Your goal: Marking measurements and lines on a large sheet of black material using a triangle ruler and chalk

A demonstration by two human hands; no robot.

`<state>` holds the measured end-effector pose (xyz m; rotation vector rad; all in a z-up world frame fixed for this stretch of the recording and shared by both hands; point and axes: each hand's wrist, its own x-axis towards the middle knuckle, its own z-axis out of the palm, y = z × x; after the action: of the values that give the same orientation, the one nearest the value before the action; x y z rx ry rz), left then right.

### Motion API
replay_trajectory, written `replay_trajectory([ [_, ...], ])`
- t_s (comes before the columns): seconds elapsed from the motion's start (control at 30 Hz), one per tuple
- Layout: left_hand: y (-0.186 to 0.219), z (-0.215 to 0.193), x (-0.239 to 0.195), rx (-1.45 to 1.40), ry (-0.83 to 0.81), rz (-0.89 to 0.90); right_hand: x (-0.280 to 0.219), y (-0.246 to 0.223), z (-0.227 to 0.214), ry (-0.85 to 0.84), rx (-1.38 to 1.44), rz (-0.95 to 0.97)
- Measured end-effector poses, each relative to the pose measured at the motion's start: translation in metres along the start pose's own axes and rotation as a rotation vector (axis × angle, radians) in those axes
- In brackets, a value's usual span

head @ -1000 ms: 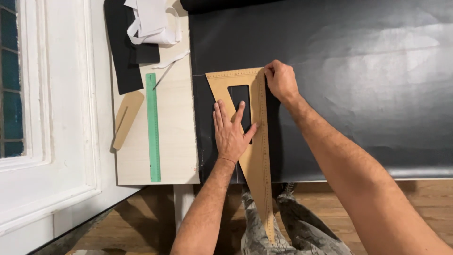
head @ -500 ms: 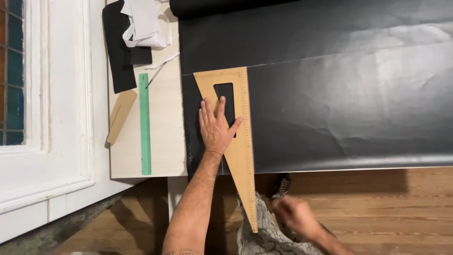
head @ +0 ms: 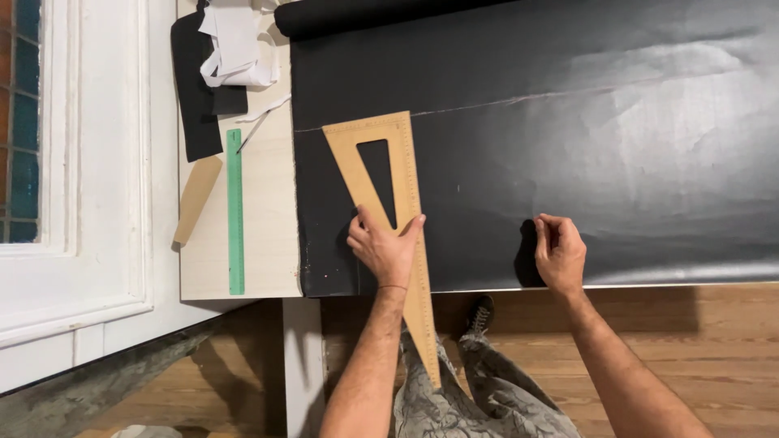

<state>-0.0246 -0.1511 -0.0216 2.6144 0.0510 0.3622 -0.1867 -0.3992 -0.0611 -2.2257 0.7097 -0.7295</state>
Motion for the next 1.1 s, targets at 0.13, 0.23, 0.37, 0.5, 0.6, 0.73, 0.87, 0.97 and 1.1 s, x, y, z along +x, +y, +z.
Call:
replay_trajectory([
  [0.13,0.034,0.002,-0.013,-0.031,-0.011,0.001,0.005,-0.007,-0.003,0.024,0.037,-0.035],
  [0.23,0.046,0.005,-0.025,-0.074,-0.030,0.017,0.003,-0.004,-0.001,0.026,0.040,-0.037],
  [0.37,0.051,0.015,-0.035,-0.082,-0.007,0.022,0.005,-0.008,-0.002,0.033,0.041,-0.047],
  [0.5,0.058,0.011,-0.036,-0.110,-0.011,0.032,0.005,-0.010,-0.005,0.026,0.050,-0.054],
  [0.6,0.058,0.011,-0.036,-0.114,-0.006,0.044,0.006,-0.011,-0.004,0.030,0.068,-0.043],
  [0.73,0.058,0.012,-0.036,-0.119,-0.014,0.037,0.006,-0.012,-0.005,0.028,0.076,-0.035],
  [0.87,0.056,0.013,-0.036,-0.122,0.003,0.051,0.008,-0.015,-0.007,0.016,0.060,-0.013],
  [0.97,0.056,0.008,-0.035,-0.123,0.016,0.077,0.017,-0.022,-0.005,-0.016,0.049,0.088],
  [1.1,0.055,0.008,-0.034,-0.042,0.058,0.123,0.074,-0.036,0.026,-0.172,0.052,0.200],
])
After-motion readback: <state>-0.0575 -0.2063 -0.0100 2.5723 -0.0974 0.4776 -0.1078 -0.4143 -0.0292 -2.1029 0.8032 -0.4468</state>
